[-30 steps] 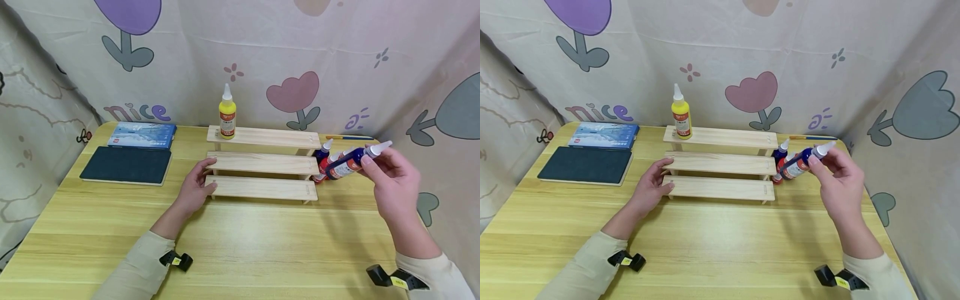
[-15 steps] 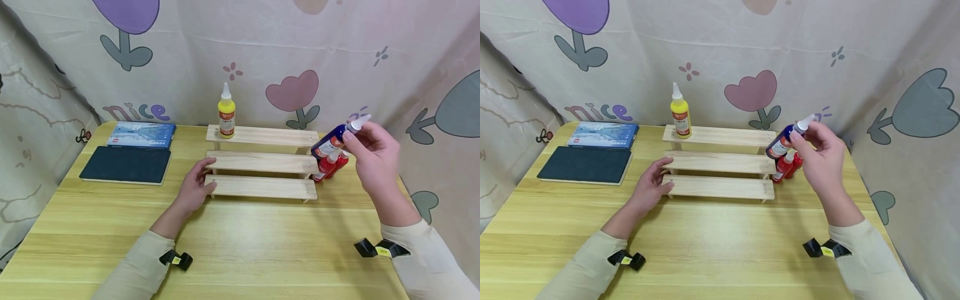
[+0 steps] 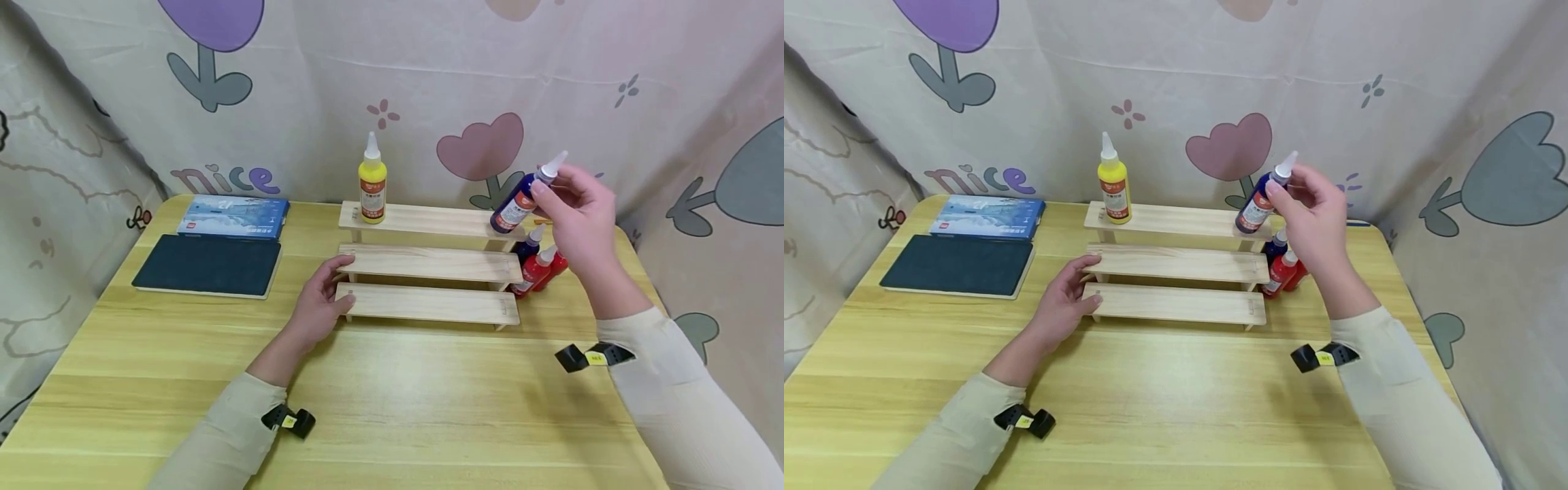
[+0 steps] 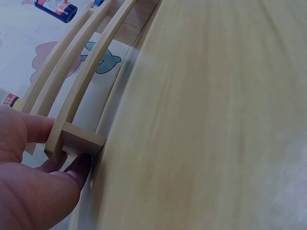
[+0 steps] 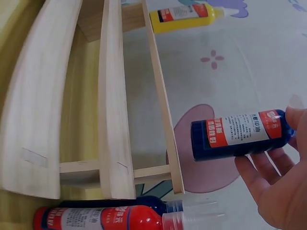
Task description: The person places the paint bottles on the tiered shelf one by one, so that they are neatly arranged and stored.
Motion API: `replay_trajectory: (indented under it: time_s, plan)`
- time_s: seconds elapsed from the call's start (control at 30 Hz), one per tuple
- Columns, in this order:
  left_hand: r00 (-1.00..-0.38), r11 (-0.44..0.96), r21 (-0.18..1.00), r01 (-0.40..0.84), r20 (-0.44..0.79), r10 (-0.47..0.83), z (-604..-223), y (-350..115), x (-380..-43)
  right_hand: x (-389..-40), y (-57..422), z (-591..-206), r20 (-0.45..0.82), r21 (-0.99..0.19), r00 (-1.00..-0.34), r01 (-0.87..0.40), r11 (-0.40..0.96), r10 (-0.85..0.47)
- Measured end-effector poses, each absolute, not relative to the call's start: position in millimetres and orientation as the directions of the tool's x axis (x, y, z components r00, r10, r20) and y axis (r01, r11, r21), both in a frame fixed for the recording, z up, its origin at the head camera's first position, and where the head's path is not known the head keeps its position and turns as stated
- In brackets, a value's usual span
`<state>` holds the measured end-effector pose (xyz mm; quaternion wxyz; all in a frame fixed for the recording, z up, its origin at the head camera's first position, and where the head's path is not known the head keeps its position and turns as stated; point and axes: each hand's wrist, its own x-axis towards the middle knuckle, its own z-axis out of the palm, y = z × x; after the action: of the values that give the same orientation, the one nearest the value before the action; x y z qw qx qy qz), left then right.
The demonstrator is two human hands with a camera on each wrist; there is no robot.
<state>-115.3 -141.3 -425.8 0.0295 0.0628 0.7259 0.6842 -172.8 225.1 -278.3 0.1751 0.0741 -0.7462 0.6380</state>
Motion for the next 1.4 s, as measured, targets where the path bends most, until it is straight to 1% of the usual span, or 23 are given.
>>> replay_trajectory:
  time_s: [0.1,0.37,0.7,1.0,1.2,1.4]
  plan:
    - [-0.99,0.054,0.997,0.053,0.046,0.135,-426,-141,-116,-181,223,-278,0.338,-0.916,-0.937,-0.305,0.262,0.09]
    - [-0.99,0.056,0.998,0.038,0.03,0.136,-423,-140,-115,-193,224,-278,0.288,-0.879,-0.958,-0.259,0.399,0.012]
    - [-0.989,0.054,0.997,0.05,0.042,0.14,-424,-141,-115,-196,226,-281,0.294,-0.865,-0.955,-0.279,0.417,-0.029]
    - [-0.989,0.051,0.997,0.052,0.044,0.143,-426,-140,-114,-195,229,-283,0.277,-0.856,-0.959,-0.271,0.44,-0.053]
    - [-0.99,0.065,0.997,0.041,0.032,0.135,-428,-140,-114,-185,236,-282,0.319,-0.832,-0.947,-0.297,0.468,-0.034]
    - [-0.991,0.075,0.996,0.039,0.029,0.128,-425,-140,-115,-165,247,-282,0.351,-0.831,-0.936,-0.311,0.461,0.0]
